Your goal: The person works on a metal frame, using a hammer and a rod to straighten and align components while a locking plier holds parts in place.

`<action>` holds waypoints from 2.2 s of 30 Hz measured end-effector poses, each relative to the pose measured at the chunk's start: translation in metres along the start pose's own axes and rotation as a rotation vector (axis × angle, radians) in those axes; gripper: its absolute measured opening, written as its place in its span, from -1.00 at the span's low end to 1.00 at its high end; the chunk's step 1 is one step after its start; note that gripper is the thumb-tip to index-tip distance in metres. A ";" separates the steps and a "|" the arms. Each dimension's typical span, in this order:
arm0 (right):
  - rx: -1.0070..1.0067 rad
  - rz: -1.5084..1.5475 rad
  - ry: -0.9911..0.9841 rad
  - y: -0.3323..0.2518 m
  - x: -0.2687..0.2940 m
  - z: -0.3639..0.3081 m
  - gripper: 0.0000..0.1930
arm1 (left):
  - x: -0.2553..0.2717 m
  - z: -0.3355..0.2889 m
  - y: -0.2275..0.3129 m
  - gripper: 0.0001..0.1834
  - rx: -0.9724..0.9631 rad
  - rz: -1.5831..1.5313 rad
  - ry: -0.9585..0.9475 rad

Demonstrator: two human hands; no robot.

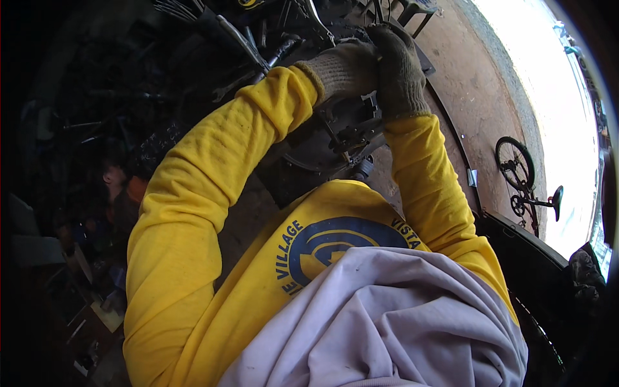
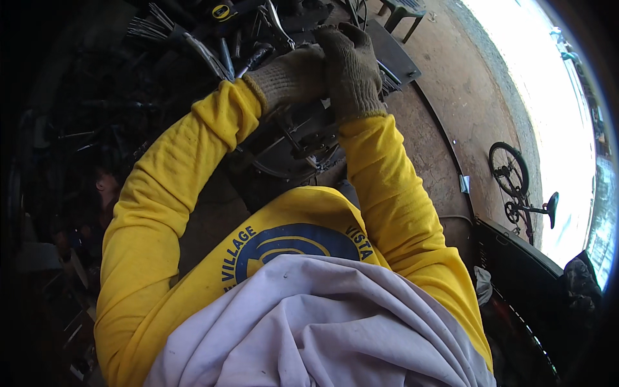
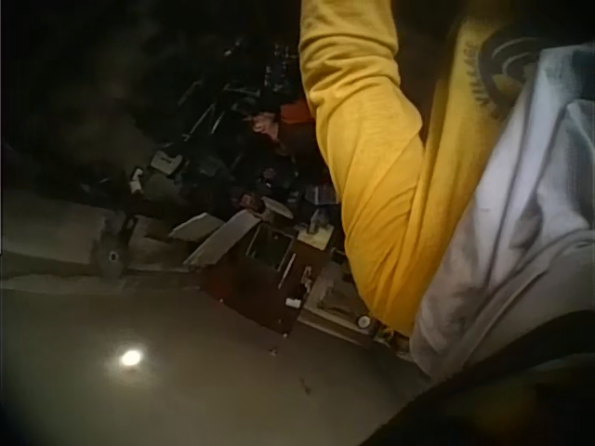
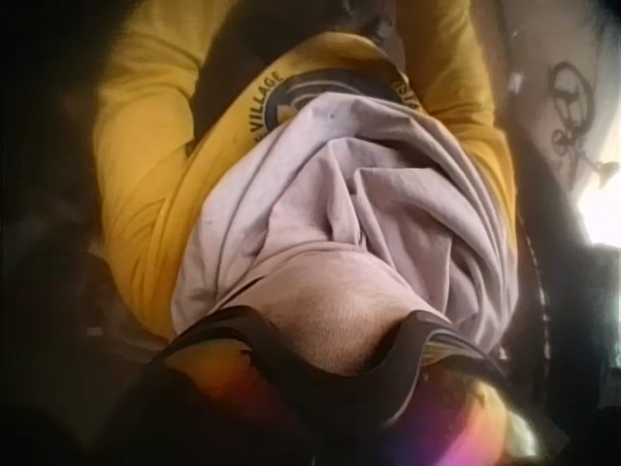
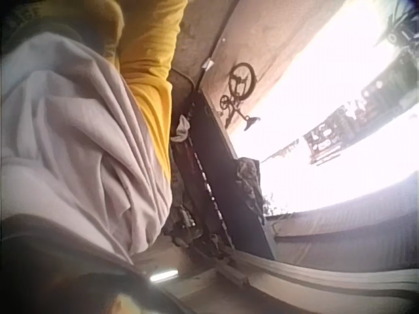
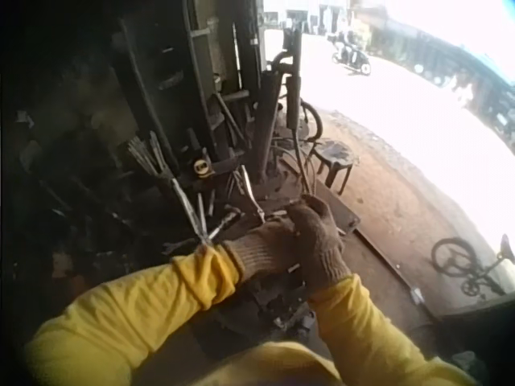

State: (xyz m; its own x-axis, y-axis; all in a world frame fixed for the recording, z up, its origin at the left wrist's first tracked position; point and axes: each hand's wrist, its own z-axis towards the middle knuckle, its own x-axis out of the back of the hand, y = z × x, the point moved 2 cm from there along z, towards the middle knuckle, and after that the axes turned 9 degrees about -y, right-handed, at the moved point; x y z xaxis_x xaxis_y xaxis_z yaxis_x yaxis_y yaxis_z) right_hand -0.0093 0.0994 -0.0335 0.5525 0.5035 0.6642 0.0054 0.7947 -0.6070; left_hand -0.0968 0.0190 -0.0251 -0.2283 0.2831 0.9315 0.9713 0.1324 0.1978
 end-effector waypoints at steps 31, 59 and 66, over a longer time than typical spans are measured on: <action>-0.904 0.530 -0.464 0.039 0.047 0.033 -0.20 | 0.014 -0.017 0.004 -0.56 0.352 -0.683 0.054; -0.256 0.453 -0.970 0.055 0.047 0.066 -0.58 | 0.000 -0.034 -0.006 -0.64 0.324 -1.225 0.138; -0.191 0.356 -0.997 0.053 0.051 0.069 -0.42 | 0.007 -0.035 0.001 -0.67 0.360 -1.170 0.157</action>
State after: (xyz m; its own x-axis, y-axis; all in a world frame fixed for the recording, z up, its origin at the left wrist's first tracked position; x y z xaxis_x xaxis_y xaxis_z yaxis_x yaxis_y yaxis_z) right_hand -0.0386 0.1902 -0.0017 -0.3801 0.8139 0.4395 0.1563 0.5248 -0.8367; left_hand -0.0955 -0.0119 -0.0082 -0.9129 -0.2952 0.2819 0.1085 0.4903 0.8648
